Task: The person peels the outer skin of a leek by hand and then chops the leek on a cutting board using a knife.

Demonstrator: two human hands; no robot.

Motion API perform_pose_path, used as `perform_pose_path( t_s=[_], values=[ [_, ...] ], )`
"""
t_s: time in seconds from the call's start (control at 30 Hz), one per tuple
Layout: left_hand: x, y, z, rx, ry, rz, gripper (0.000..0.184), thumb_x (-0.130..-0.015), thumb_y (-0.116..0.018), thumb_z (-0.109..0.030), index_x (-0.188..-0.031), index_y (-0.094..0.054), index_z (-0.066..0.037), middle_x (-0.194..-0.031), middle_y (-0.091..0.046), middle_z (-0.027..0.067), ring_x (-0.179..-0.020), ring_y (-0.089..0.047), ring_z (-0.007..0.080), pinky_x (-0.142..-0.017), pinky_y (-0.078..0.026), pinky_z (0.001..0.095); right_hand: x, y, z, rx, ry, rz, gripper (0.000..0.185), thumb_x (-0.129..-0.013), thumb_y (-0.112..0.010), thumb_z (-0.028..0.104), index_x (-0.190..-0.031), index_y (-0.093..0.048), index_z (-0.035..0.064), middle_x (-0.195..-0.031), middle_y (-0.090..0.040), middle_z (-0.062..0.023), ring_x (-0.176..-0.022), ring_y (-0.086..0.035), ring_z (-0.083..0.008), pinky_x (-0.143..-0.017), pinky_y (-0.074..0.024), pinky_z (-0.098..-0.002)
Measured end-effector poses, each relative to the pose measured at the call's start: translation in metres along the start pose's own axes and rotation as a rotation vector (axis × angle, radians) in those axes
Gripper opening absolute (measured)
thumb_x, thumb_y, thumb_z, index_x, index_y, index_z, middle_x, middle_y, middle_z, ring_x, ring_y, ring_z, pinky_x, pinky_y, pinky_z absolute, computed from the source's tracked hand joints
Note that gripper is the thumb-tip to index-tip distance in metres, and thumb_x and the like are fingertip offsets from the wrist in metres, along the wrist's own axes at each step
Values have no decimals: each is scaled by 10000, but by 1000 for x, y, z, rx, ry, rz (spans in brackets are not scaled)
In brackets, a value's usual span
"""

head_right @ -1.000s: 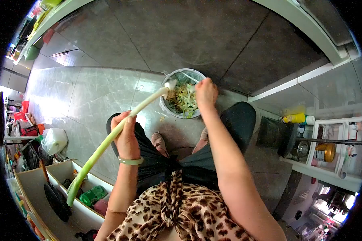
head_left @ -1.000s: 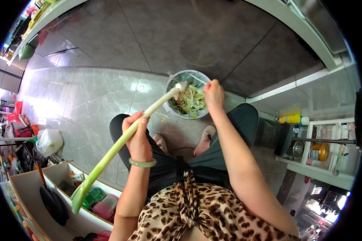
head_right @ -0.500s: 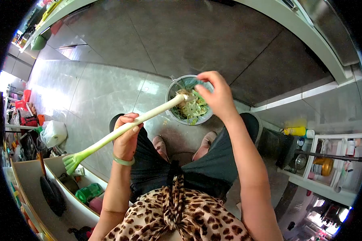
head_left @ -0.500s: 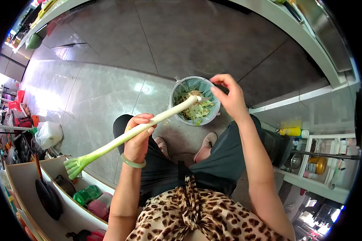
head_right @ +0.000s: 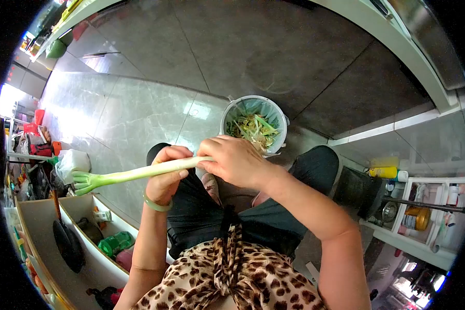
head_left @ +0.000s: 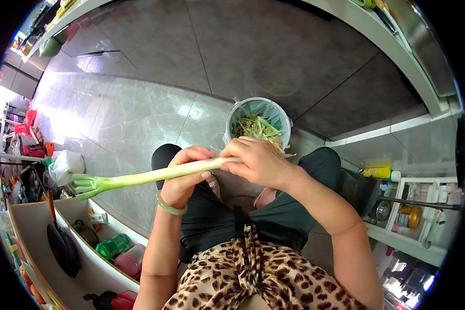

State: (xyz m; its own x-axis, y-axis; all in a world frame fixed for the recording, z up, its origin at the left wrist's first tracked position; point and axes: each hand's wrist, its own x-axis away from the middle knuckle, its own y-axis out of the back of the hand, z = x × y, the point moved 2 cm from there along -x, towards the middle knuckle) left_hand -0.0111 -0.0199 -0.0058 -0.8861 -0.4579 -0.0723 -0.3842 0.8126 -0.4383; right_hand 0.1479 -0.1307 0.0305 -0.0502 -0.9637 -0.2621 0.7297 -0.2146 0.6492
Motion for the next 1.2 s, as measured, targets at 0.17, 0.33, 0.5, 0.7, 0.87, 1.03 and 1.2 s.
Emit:
perform_pose_path(
  t_s=[0.17,0.33,0.5,0.7,0.87,1.03,1.2],
  values=[
    [8,-15,12,278,83,-212,322,-802,-676,-39,-1068,-501,5,-1063,-578,121,-912,-612,174,-780,-522,272,4,-5,2,95,84,-170,122,-797,-659,157,-846,-604,60,-785,-592,-44,-710,-563,-230,-600,-450,-335],
    [4,-23,12,147,-4,-317,230,-824,-669,-66,-1002,-546,13,-924,-628,104,-826,-629,161,-740,-529,264,9,-11,-1,12,22,-234,128,-811,-648,179,-825,-591,65,-753,-581,-52,-713,-566,-242,-591,-446,-353],
    [0,-23,7,59,-33,-310,219,-813,-682,-68,-980,-562,10,-906,-630,102,-804,-619,152,-732,-519,262,9,-8,3,-87,-69,-306,128,-826,-639,184,-810,-594,66,-689,-580,-75,-652,-571,-260,-554,-431,-368],
    [1,-19,8,-28,-36,-296,210,-827,-661,-75,-982,-541,0,-921,-609,103,-761,-578,136,-733,-495,278,8,-8,5,-286,-319,-220,169,-860,-612,214,-818,-595,51,-640,-576,-96,-555,-551,-232,-529,-404,-340],
    [2,-20,11,-35,-40,-278,213,-821,-668,-75,-975,-541,0,-930,-611,112,-796,-593,155,-748,-497,286,6,-13,-7,-328,-453,-138,224,-906,-579,231,-797,-576,35,-626,-527,-2,-598,-467,-68,-536,-379,-257],
    [4,-20,11,-108,-9,-220,218,-804,-679,-34,-980,-559,13,-981,-616,115,-852,-605,167,-779,-499,284,3,-19,-35,-417,-468,-101,220,-929,-542,198,-802,-575,20,-694,-581,4,-648,-514,-68,-592,-426,-235],
    [5,-12,10,-20,-24,-261,233,-818,-671,-55,-1001,-548,20,-983,-617,123,-858,-611,171,-791,-509,295,2,-3,-22,-614,-296,-96,145,-917,-548,157,-881,-584,21,-761,-627,-11,-700,-586,-104,-645,-466,-253]
  ],
)
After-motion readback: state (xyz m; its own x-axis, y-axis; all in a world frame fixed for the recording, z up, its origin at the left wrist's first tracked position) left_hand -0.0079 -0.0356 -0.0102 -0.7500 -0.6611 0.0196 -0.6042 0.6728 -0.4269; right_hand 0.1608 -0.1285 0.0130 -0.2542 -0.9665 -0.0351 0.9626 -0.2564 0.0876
